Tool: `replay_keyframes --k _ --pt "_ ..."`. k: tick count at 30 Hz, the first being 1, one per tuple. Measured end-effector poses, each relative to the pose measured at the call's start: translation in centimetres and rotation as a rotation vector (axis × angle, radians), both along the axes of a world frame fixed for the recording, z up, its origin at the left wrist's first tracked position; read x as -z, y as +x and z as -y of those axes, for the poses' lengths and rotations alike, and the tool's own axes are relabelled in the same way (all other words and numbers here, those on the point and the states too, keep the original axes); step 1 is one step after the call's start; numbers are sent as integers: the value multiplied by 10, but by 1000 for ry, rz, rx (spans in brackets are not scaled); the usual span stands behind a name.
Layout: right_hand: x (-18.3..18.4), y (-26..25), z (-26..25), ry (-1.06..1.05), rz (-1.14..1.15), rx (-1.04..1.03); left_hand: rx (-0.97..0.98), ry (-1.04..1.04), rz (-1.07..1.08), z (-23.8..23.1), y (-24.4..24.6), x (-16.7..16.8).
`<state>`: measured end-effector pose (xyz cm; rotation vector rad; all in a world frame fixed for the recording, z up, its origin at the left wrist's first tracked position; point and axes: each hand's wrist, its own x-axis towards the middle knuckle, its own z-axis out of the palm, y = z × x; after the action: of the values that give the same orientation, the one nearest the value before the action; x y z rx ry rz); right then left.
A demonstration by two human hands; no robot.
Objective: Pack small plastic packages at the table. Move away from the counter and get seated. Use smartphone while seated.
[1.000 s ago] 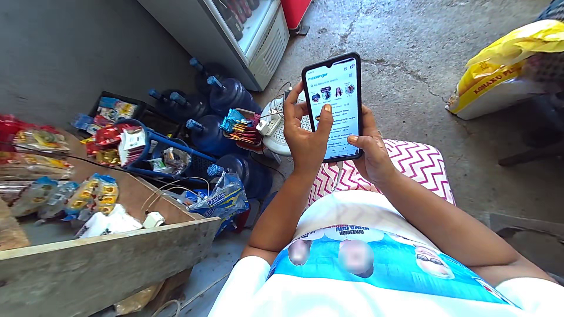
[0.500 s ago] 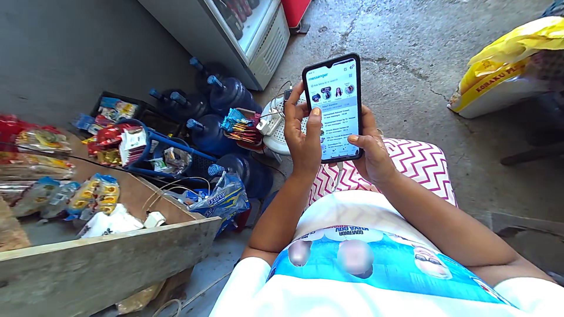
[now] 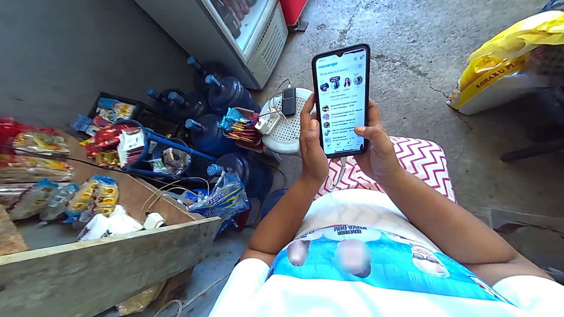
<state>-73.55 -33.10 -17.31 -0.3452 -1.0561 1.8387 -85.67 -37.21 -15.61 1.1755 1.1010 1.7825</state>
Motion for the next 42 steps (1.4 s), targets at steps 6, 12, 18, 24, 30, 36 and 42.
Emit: replay_keyframes --k 6,12,18,24,30,36,42 --pt "0 -5 2 91 8 51 -31 -15 14 1 5 -1" --pt "-1 -3 1 122 -21 12 -49 12 21 2 5 -1" --pt "-3 2 -2 180 -11 -58 -60 26 44 2 5 -6" --pt "-5 2 -1 196 14 -61 -63 48 53 2 4 -3" --pt "-6 1 0 206 12 -59 -49 96 31 2 3 -4" --pt "-11 3 0 185 39 -72 -49 98 34 3 3 -5" --pt "-10 2 -1 211 12 -93 -70 102 -6 2 -2 -4"
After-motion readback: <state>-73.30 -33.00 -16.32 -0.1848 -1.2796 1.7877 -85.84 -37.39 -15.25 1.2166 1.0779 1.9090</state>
